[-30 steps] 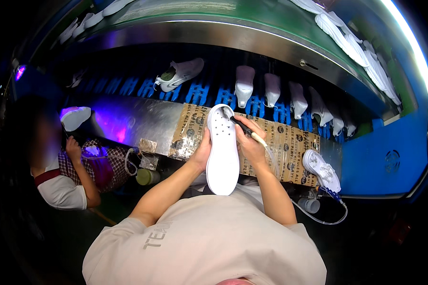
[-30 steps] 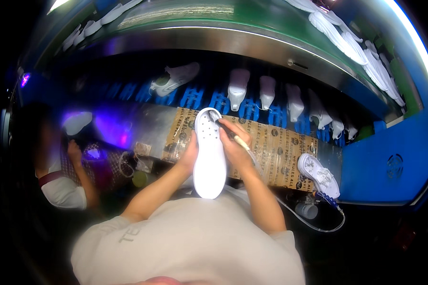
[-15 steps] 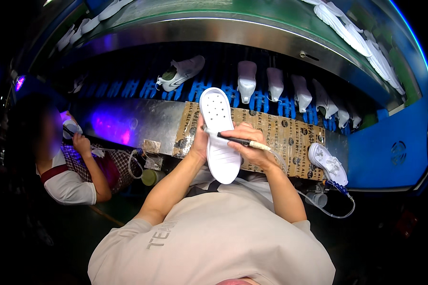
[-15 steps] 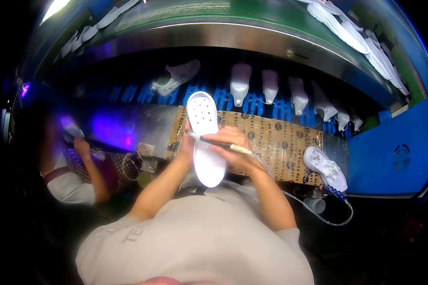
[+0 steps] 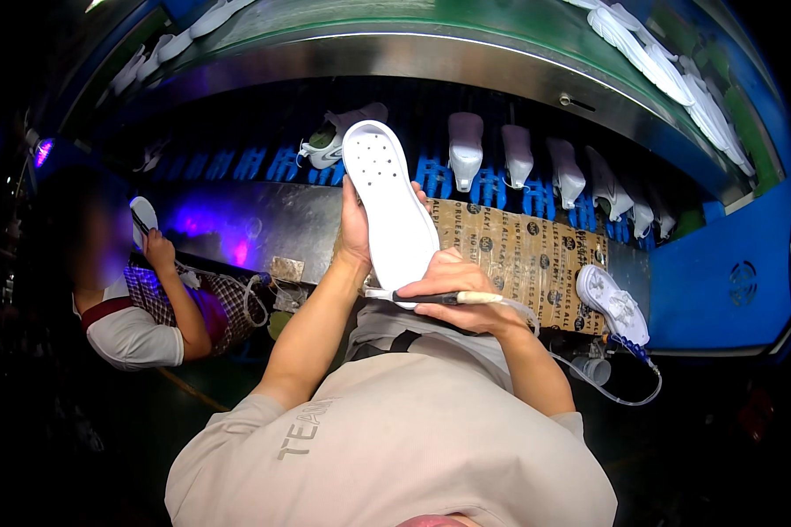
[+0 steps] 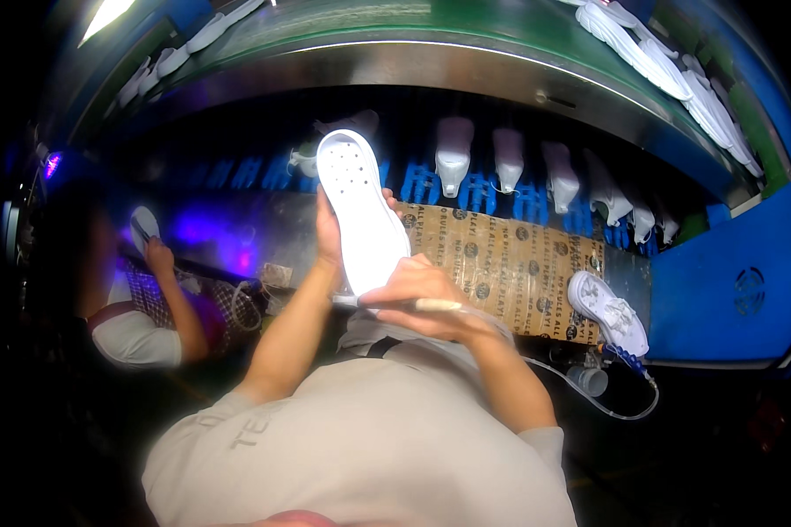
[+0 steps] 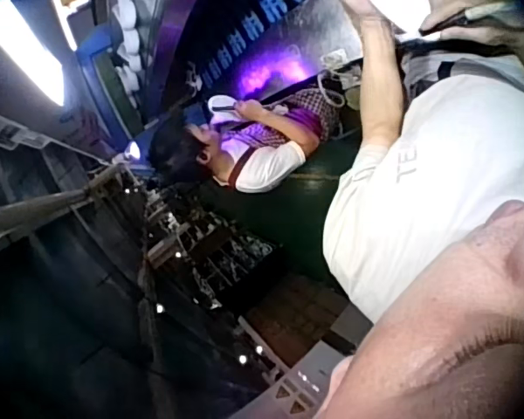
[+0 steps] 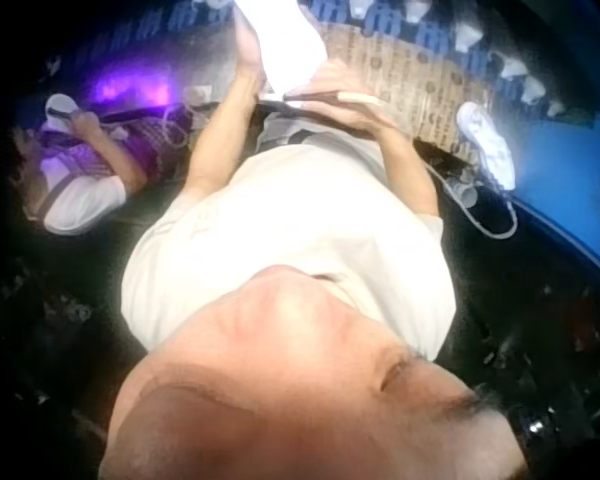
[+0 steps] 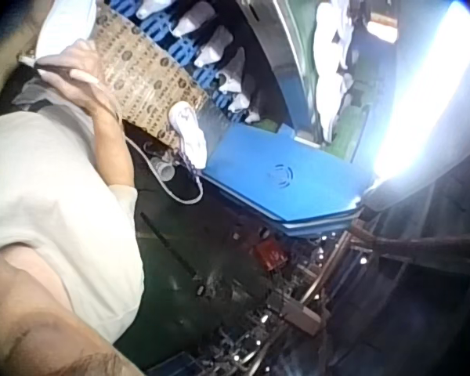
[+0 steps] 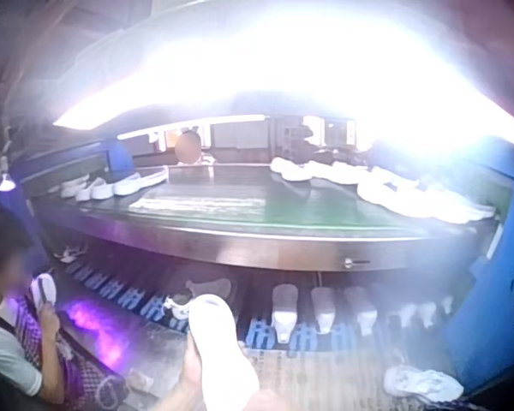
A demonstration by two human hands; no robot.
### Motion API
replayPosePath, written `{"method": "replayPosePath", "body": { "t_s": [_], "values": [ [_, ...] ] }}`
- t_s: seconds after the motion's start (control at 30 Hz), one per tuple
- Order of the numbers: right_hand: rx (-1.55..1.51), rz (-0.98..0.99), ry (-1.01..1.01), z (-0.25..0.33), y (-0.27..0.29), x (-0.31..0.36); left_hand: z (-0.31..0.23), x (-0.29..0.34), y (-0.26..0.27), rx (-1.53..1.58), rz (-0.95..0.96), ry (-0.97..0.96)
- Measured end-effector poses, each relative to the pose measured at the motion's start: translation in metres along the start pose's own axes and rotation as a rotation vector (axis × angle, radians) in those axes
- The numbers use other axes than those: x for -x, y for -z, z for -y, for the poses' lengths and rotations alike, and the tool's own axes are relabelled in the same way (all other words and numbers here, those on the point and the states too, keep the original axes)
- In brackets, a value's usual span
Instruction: The person repeatedly picks white shoe soles from a conveyor belt, applies a substance with a brush to the inner surface, and places them back on the belt. The process is continuous and repetitive.
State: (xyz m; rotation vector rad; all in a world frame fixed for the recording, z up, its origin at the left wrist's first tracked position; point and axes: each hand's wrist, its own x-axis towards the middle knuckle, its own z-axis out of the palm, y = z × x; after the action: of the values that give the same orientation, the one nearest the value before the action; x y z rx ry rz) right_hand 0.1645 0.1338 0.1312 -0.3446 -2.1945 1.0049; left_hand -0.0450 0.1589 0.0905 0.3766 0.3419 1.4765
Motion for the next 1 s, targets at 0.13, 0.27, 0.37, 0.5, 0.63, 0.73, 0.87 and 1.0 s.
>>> {"method": "replayPosePath", "body": {
  "t_s": [0.13, 0.27, 0.37, 0.5, 0.63, 0.73, 0.87, 1.0],
  "values": [
    [0.122, -0.012, -0.075, -0.003, 0.002, 0.001, -0.020, -0.009, -0.008, 0.027, 0.067, 0.014],
    [-0.271, 0.246, -0.172, 0.001, 0.017, 0.002, -0.040, -0.020, -0.011, -0.192, 0.185, 0.089],
    [0.089, 0.027, -0.108, -0.010, 0.012, 0.003, -0.041, -0.033, -0.024, -0.252, 0.289, 0.214],
    [-0.087, 0.307, -0.069, -0.002, 0.020, 0.002, -0.049, -0.047, -0.037, -0.995, 0.236, 0.282],
    [0.288, 0.125, -0.164, 0.000, 0.023, -0.001, -0.049, -0.060, -0.050, -1.459, 0.270, 0.468],
    [0.140, 0.322, -0.152, 0.002, 0.030, 0.001, -0.044, -0.063, -0.053, -1.625, 0.328, 0.608],
    [0.277, 0.017, -0.189, 0.003, 0.032, 0.002, -0.045, -0.066, -0.054, -1.682, 0.402, 0.730],
    [0.246, 0.279, -0.243, 0.008, 0.050, 0.002, -0.054, -0.062, -0.045, -1.717, 0.385, 0.798]
  ]
}}
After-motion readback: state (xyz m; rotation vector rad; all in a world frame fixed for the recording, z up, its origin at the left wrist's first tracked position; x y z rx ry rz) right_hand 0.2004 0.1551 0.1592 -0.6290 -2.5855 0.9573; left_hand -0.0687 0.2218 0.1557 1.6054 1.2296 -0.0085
